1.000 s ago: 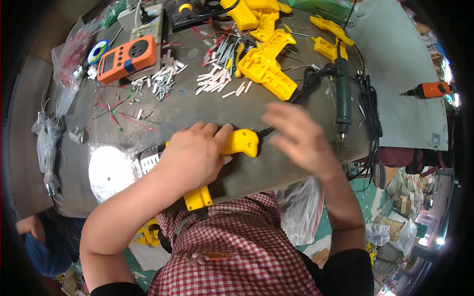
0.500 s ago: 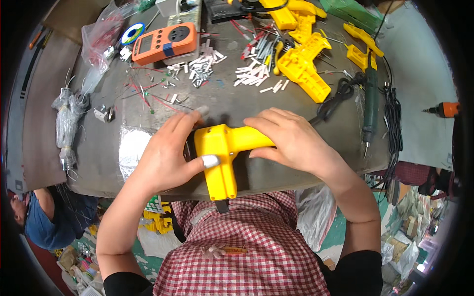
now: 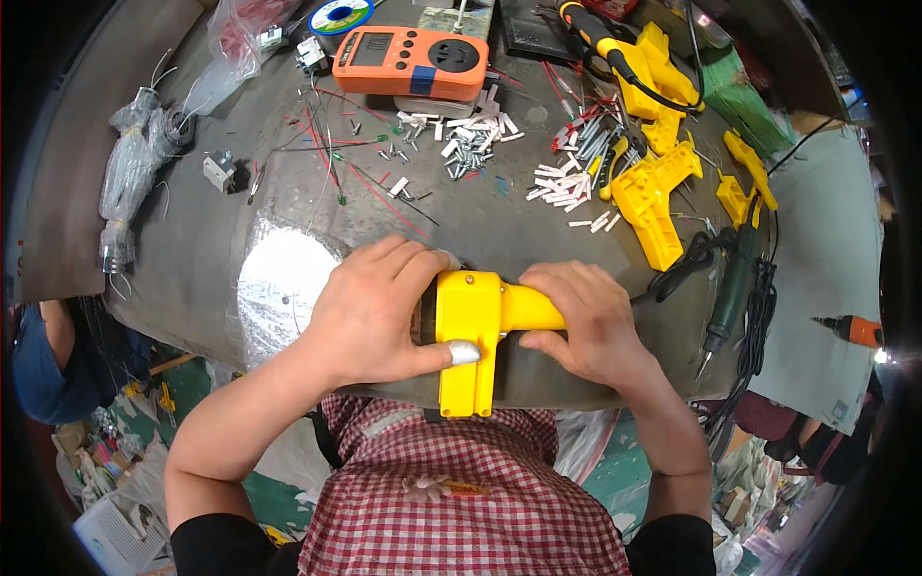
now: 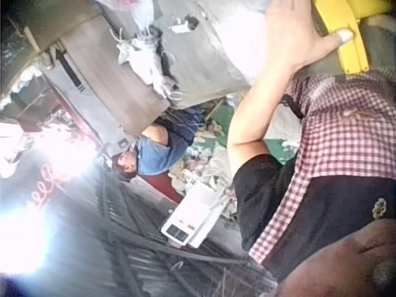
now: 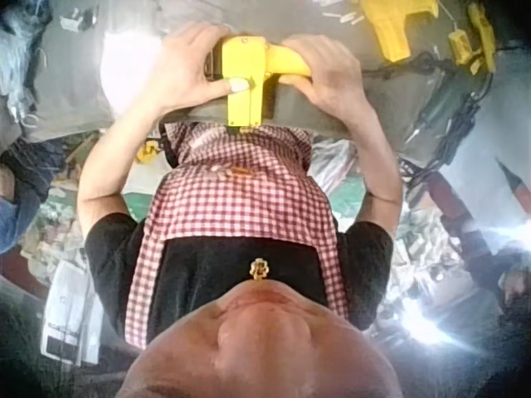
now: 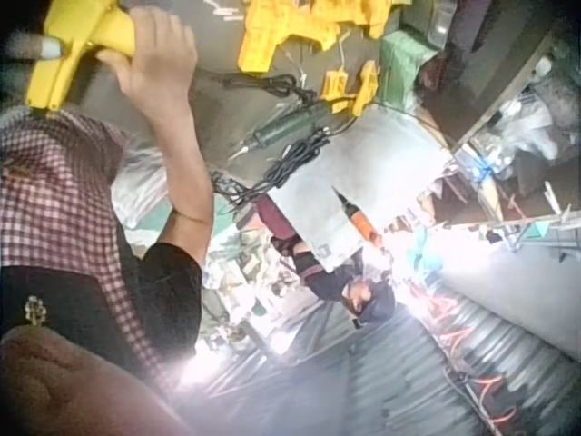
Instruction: Assembling a yellow handheld electronic device, involving wiring and using an electric screwdriver.
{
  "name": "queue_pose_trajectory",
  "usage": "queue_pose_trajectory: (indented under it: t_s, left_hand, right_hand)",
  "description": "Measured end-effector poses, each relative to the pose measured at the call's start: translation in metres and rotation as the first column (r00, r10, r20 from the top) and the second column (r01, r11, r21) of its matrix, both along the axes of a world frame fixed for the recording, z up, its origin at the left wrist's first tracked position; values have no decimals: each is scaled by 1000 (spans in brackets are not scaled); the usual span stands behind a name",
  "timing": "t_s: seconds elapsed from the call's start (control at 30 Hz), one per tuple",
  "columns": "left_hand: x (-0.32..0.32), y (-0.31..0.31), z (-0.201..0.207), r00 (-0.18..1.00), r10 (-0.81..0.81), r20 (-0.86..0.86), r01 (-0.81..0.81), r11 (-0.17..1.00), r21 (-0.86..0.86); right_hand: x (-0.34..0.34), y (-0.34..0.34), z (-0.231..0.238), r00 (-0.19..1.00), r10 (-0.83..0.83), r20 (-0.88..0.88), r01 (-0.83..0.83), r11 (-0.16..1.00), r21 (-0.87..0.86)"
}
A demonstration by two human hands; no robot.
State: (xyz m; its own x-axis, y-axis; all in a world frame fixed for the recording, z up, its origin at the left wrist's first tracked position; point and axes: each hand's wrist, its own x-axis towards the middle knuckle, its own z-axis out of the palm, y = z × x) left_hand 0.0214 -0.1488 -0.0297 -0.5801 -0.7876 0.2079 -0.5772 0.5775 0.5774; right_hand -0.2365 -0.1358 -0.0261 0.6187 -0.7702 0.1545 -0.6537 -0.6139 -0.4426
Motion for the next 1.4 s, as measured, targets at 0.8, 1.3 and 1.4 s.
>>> queue_pose_trajectory:
  t_s: [0.8,1.3,1.4]
  left_hand:
    - [-76,0,9,947,-224,228,243,968,-58]
    - [-96,5,9,887,-314,338,331,944,8]
    - [-101,8,8,896,-320,308,337,942,-1]
  right_hand:
    - [-8,11,-24,998,-54,-25,57,987,153]
    - [-152,58,9,-143,-605,784,471,655,591]
    - [-92,44,22,-74,-507,859,240,827,508]
